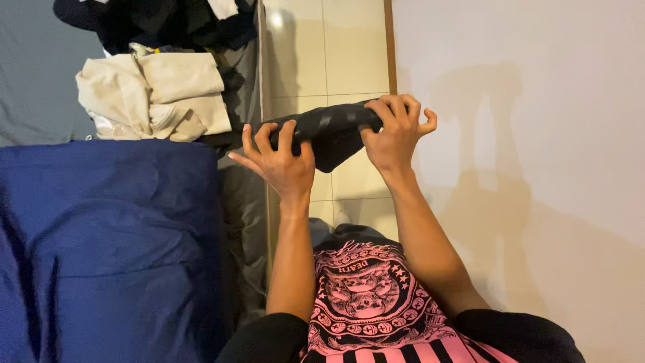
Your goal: The person spreads a black t-shirt on a blue blanket, folds the sleeves inward, folds the body into a square, and then places the folded item onto a shelf in a white closet.
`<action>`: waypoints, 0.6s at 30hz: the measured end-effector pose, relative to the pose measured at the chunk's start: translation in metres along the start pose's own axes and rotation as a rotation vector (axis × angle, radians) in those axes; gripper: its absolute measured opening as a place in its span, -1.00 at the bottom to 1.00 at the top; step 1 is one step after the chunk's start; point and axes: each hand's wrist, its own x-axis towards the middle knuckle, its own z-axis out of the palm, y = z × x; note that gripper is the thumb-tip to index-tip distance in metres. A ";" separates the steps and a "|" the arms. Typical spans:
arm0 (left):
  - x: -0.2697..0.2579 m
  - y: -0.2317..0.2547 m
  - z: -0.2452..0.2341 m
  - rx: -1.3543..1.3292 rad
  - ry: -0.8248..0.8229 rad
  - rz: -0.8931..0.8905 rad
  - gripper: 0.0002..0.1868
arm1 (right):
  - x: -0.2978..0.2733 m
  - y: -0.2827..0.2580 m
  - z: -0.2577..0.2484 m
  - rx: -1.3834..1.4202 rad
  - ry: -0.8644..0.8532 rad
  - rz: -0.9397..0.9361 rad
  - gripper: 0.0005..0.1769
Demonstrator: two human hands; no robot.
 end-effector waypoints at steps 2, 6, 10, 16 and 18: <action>-0.004 0.003 0.001 0.005 -0.015 0.006 -0.65 | -0.003 0.005 -0.004 -0.007 -0.016 0.008 -0.66; 0.008 0.011 0.009 -0.011 0.013 0.002 -0.68 | 0.009 0.009 -0.001 0.003 0.010 -0.008 -0.69; 0.017 0.011 0.014 0.006 -0.032 -0.031 -0.63 | 0.017 0.013 0.005 -0.019 -0.010 0.015 -0.67; 0.051 0.006 0.036 -0.023 -0.026 -0.001 -0.68 | 0.046 0.014 0.022 -0.031 -0.014 0.030 -0.69; 0.070 0.006 0.048 -0.041 -0.019 0.021 -0.66 | 0.064 0.016 0.028 -0.027 0.011 0.032 -0.68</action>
